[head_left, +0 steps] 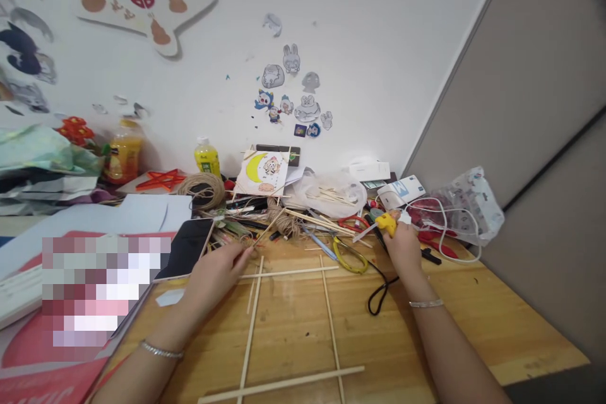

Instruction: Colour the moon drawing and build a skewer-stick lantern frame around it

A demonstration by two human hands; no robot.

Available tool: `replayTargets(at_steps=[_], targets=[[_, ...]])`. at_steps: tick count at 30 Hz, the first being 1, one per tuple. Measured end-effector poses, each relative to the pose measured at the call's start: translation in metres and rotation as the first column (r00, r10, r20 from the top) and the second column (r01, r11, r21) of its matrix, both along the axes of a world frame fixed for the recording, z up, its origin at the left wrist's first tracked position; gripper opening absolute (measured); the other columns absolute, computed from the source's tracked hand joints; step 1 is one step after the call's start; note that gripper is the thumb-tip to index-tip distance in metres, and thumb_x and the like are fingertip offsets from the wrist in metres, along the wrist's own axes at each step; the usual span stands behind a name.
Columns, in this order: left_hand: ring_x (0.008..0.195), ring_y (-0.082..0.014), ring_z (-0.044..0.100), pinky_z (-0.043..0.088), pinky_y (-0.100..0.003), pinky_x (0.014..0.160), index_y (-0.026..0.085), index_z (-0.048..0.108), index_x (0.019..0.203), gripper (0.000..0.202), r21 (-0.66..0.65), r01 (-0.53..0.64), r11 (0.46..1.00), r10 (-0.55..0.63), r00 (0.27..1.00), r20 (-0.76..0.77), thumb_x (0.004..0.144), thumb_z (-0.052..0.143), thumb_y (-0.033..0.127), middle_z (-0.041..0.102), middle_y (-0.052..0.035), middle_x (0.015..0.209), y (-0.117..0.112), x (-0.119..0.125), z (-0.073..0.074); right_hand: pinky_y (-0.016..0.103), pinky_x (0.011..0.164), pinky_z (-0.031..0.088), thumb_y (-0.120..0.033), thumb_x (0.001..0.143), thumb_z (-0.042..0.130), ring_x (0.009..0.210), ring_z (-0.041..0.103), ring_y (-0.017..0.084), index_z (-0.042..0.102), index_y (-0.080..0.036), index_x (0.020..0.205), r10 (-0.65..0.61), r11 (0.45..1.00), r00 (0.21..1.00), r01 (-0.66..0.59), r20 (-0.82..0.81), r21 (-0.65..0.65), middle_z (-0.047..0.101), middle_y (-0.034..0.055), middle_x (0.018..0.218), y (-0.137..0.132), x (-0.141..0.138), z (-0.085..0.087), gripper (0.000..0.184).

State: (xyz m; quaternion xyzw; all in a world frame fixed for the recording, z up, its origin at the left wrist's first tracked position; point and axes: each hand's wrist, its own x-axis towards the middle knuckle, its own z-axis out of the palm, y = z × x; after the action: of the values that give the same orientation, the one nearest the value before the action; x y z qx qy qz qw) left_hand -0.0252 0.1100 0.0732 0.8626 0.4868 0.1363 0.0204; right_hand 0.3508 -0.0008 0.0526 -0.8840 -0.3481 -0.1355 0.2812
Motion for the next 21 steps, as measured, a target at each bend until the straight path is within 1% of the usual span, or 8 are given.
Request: replayTargets(at_steps=[2,5,7,10,13,16,19,21], targets=[[0.078,-0.0226,0.067,0.038,-0.027,0.06,0.021,0.065,0.085,0.039,-0.002,0.013,1.0,-0.013,1.0,0.013,0.094,0.032,0.04,0.073,-0.0063,0.084,-0.001,0.0,0.0,0.036,0.076,0.044,-0.024,0.076,0.054,0.091,0.059,0.03,0.061,-0.01,0.097,0.012,0.991,0.999,-0.007,-0.039,0.132,0.064,0.0176,0.095,-0.004,0.007,0.003,0.026],[0.078,-0.0212,0.066,0.039,-0.025,0.06,0.022,0.066,0.084,0.037,-0.015,0.017,1.0,-0.016,0.999,0.037,0.093,0.034,0.039,0.073,-0.0059,0.084,-0.001,0.0,0.0,0.037,0.075,0.045,-0.03,0.074,0.052,0.086,0.06,0.029,0.062,-0.012,0.096,0.04,0.942,0.991,0.004,-0.124,0.336,0.066,0.0135,0.088,-0.008,0.017,0.006,0.03],[0.077,-0.0208,0.066,0.04,-0.025,0.061,0.021,0.065,0.081,0.038,-0.022,0.021,1.0,-0.02,0.999,0.044,0.093,0.034,0.039,0.073,-0.006,0.083,-0.001,-0.001,0.0,0.035,0.067,0.046,-0.037,0.074,0.051,0.076,0.06,0.027,0.063,-0.012,0.092,0.092,0.89,0.978,0.003,-0.186,0.455,0.066,0.0107,0.079,-0.01,0.019,0.008,0.033],[0.074,-0.0208,0.066,0.042,-0.027,0.062,0.02,0.062,0.077,0.039,-0.045,0.083,0.996,-0.081,0.996,0.046,0.094,0.032,0.037,0.071,-0.0065,0.079,-0.002,0.002,0.001,0.029,0.05,0.044,-0.048,0.075,0.051,0.056,0.055,0.019,0.064,-0.013,0.085,0.242,0.805,0.937,-0.05,-0.25,0.591,0.061,0.0041,0.062,-0.012,0.015,0.012,0.039],[0.075,-0.0209,0.066,0.044,-0.028,0.066,0.02,0.063,0.077,0.032,-0.09,0.174,0.981,-0.169,0.984,0.06,0.092,0.038,0.031,0.071,-0.0066,0.08,-0.002,0.014,0.001,0.024,0.041,0.037,-0.052,0.075,0.055,0.044,0.047,0.013,0.066,-0.013,0.079,0.378,0.736,0.887,-0.112,-0.267,0.668,0.055,-0.0002,0.053,-0.013,0.004,0.018,0.041],[0.082,-0.021,0.064,0.046,-0.029,0.072,0.02,0.066,0.082,0.024,-0.073,0.341,0.937,-0.336,0.94,0.064,0.09,0.044,0.025,0.071,-0.0071,0.087,-0.003,0.034,0.0,0.022,0.039,0.035,-0.052,0.074,0.06,0.042,0.043,0.01,0.069,-0.012,0.075,0.531,0.692,0.796,-0.209,-0.292,0.691,0.052,-0.0019,0.049,-0.014,-0.009,0.019,0.041],[0.085,-0.0224,0.063,0.046,-0.032,0.077,0.018,0.066,0.08,0.022,-0.009,0.464,0.886,-0.464,0.886,0.002,0.089,0.046,0.021,0.069,-0.0088,0.087,-0.006,0.056,-0.005,0.024,0.04,0.038,-0.052,0.07,0.067,0.043,0.046,0.012,0.069,-0.013,0.07,0.635,0.669,0.701,-0.29,-0.324,0.684,0.054,-0.0007,0.049,-0.017,-0.021,0.011,0.038],[0.086,-0.0235,0.062,0.046,-0.034,0.077,0.017,0.065,0.078,0.019,0.003,0.484,0.875,-0.484,0.874,-0.034,0.088,0.05,0.022,0.068,-0.0097,0.089,-0.011,0.067,-0.008,0.027,0.043,0.045,-0.052,0.065,0.072,0.047,0.053,0.015,0.068,-0.016,0.07,0.651,0.662,0.685,-0.302,-0.326,0.686,0.061,0.0021,0.055,-0.021,-0.028,0.0,0.036]])
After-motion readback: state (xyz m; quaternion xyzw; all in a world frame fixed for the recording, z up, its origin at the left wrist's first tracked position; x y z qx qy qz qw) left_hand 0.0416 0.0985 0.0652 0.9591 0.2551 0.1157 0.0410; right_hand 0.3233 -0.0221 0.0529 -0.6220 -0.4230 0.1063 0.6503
